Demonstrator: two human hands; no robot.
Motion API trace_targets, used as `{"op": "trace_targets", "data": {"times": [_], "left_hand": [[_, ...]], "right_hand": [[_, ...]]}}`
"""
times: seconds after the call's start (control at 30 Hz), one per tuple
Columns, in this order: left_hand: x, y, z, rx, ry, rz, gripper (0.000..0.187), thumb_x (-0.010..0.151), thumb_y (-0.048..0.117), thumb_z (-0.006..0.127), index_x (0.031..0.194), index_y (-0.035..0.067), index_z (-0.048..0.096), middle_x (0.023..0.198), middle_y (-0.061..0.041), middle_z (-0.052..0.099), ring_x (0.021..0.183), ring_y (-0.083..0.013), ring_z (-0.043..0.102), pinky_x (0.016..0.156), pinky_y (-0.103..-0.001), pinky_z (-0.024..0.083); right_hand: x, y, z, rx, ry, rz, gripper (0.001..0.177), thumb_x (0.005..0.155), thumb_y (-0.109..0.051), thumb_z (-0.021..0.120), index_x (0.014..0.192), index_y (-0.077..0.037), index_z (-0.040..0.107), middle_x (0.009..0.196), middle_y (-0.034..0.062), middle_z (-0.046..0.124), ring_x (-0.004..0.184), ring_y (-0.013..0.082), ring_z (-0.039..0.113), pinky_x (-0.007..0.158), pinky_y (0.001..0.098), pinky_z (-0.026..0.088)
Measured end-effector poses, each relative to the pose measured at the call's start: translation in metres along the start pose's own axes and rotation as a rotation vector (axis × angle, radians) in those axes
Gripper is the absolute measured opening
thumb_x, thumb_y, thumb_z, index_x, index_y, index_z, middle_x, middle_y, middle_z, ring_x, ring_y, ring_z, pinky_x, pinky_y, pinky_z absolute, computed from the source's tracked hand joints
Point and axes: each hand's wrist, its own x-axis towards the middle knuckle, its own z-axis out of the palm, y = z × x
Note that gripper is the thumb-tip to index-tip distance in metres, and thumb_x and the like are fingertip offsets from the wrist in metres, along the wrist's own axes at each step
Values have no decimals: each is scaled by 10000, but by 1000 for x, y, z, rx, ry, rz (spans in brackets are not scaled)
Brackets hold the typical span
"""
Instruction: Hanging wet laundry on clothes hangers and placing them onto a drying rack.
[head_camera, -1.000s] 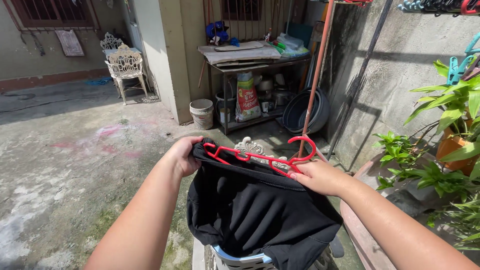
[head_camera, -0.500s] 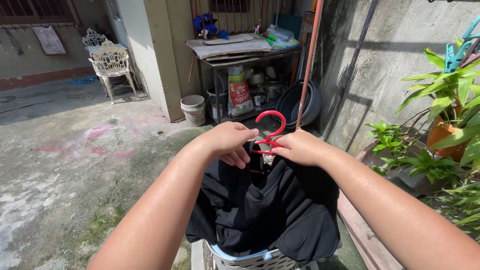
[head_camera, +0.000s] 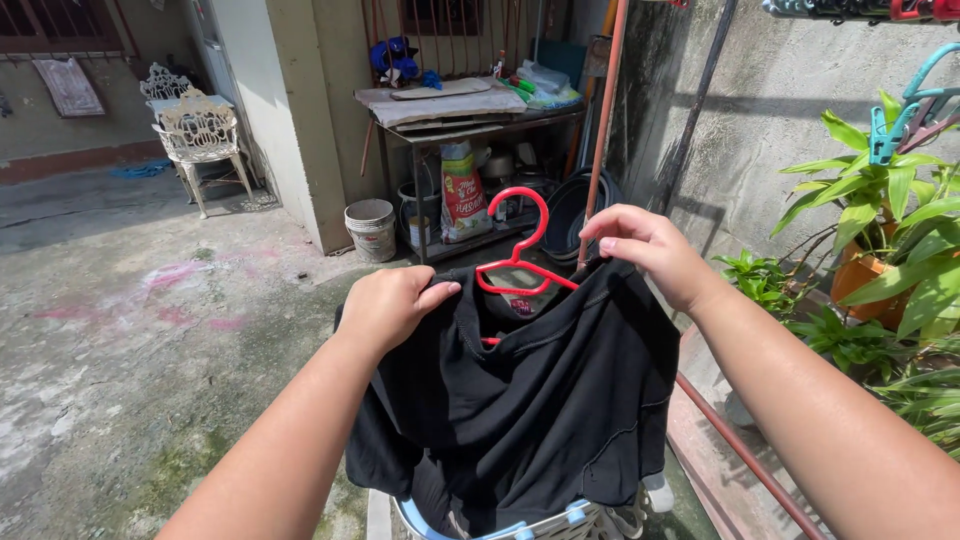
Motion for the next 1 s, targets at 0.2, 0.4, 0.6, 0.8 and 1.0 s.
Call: {"op": "trace_targets", "data": {"times": [0.2,0.4,0.6,0.8,1.0], "left_hand": [[4,-14,-13,-22,204,-84,529,910,615,577,770,110,648,740,-155,687,780,-407,667,654,-532,503],[5,-17,-14,50,255,-13,555,889,614,620,735,81,628,715,-162,683,762,-405,667,648,-531,507],[5,-24,-17,64,131,-13,556,895,615,616,718,89,645,703,-164,683,756,-403,673,662,-528,517],[9,-25,-22,-38,262,-97,552,928,590,598,742,73,646,736,-170,683,770,-419,661,648,-531,503],[15,-7,-31,-108,192,-164,551,904,607,609,754,78,649,713,-176,684,766,-409,666,668,-517,506]], "right_hand": [[-5,40,-15,45,48,479,505,984,-421,443,1438,-220,533,1424,-104,559,1284,52,504,1018,311,395],[-30,60,-10,478,-205,873,340,951,-251,616,1205,-54,728,1155,59,771,1025,143,722,932,332,559],[-28,81,-17,233,265,151,216,1024,-227,669,1048,-16,709,976,8,708,916,84,640,887,267,500],[-29,-11,1,-43,137,60,414,870,-226,675,1269,-131,623,1265,-135,588,1144,58,630,961,264,512],[-36,-6,1,-673,29,117,292,930,-282,671,1153,-104,733,1019,22,768,982,162,730,869,325,557]]}}
